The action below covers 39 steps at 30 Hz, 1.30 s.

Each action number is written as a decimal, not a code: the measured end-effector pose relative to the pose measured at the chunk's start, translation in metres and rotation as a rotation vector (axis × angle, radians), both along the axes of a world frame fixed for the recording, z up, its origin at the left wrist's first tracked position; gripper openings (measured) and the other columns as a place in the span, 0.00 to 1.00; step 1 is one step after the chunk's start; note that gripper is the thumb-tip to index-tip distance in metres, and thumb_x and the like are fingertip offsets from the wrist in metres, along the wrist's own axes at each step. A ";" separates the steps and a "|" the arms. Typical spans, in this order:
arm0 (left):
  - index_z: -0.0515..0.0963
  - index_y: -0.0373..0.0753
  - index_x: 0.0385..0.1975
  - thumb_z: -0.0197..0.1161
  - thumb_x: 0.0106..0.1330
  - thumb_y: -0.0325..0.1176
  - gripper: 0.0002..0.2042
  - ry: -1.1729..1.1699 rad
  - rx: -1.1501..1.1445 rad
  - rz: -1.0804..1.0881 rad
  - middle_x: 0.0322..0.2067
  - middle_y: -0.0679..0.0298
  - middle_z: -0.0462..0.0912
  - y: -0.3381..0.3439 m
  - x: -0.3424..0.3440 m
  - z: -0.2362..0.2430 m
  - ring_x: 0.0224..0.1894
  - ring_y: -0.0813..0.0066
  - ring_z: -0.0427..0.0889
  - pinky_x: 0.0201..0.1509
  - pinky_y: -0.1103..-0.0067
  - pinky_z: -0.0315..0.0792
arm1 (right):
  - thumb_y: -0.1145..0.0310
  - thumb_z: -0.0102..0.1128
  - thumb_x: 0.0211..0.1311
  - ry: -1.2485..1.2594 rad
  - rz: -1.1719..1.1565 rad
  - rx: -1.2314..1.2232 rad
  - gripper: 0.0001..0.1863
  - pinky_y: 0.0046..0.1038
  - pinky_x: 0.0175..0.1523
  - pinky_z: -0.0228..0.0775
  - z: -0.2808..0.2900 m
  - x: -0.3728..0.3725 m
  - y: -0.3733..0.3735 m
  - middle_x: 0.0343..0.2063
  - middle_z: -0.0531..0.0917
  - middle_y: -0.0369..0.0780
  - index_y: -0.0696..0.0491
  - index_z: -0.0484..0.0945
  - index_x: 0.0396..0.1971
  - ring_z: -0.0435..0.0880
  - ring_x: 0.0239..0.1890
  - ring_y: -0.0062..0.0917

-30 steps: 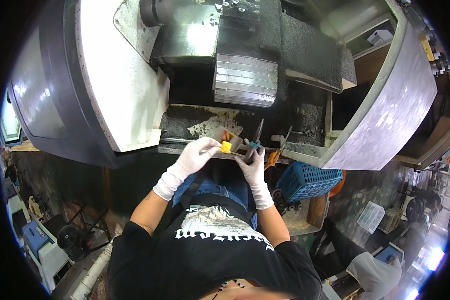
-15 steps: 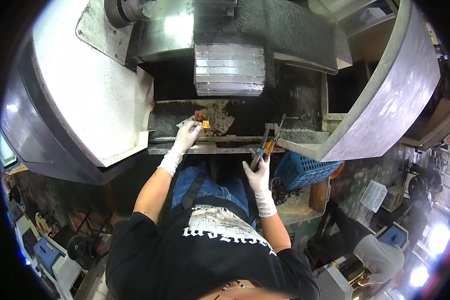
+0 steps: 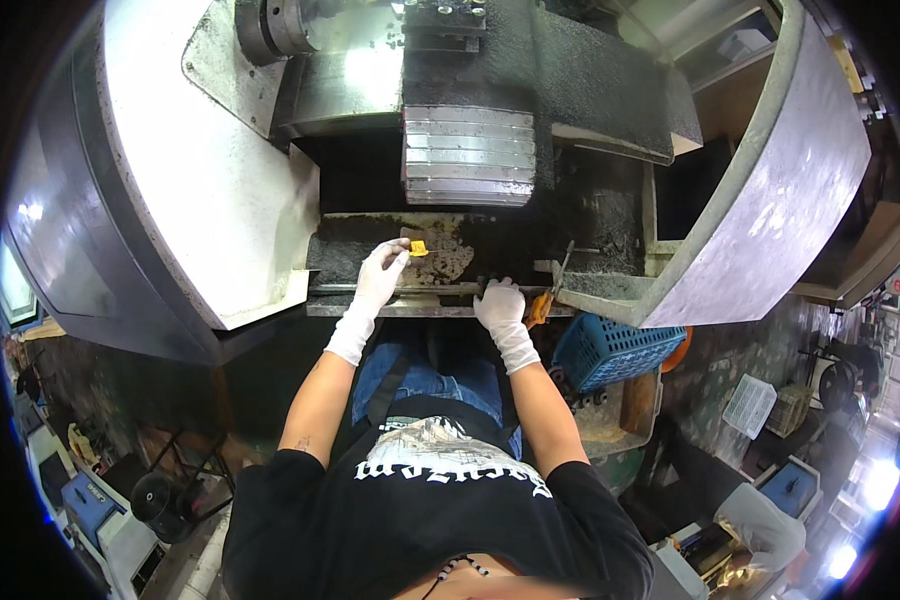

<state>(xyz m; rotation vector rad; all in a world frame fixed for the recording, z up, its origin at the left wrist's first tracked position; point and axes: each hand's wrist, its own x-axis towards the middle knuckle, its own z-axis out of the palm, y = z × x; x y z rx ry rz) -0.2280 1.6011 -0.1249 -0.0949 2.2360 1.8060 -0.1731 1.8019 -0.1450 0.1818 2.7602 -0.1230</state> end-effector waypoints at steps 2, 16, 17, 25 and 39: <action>0.72 0.32 0.27 0.54 0.53 0.29 0.07 0.091 -0.026 0.016 0.38 0.63 0.74 -0.004 0.006 0.011 0.34 0.78 0.72 0.37 0.84 0.66 | 0.54 0.56 0.39 -0.041 -0.002 0.024 0.19 0.31 0.34 0.67 -0.003 -0.001 0.000 0.30 0.72 0.43 0.55 0.72 0.26 0.74 0.33 0.33; 0.72 0.35 0.19 0.57 0.46 0.29 0.05 0.633 -0.495 -0.175 0.33 0.61 0.74 0.024 0.028 0.089 0.35 0.64 0.72 0.40 0.74 0.65 | 0.67 0.58 0.36 0.516 0.502 -0.366 0.15 0.28 0.33 0.62 0.109 -0.021 -0.029 0.24 0.70 0.38 0.52 0.72 0.30 0.69 0.29 0.30; 0.72 0.35 0.19 0.57 0.46 0.29 0.05 0.638 -0.508 -0.129 0.33 0.61 0.74 0.025 0.029 0.092 0.35 0.64 0.72 0.40 0.74 0.65 | 0.68 0.57 0.36 0.550 0.531 -0.378 0.13 0.28 0.33 0.63 0.109 -0.024 -0.033 0.23 0.70 0.38 0.53 0.72 0.27 0.70 0.28 0.30; 0.73 0.37 0.25 0.58 0.49 0.33 0.07 0.569 -0.331 0.243 0.38 0.59 0.72 -0.003 0.022 0.104 0.39 0.64 0.71 0.43 0.74 0.63 | 0.73 0.60 0.40 0.753 0.351 -0.842 0.11 0.24 0.29 0.67 0.160 -0.093 -0.060 0.23 0.74 0.40 0.55 0.71 0.26 0.75 0.24 0.29; 0.71 0.36 0.34 0.56 0.48 0.30 0.12 0.413 -0.361 0.058 0.41 0.56 0.70 -0.041 0.016 0.082 0.45 0.61 0.68 0.49 0.73 0.59 | 0.64 0.56 0.44 0.879 0.361 -0.195 0.12 0.29 0.45 0.61 0.249 -0.430 -0.063 0.34 0.74 0.42 0.52 0.75 0.31 0.69 0.41 0.34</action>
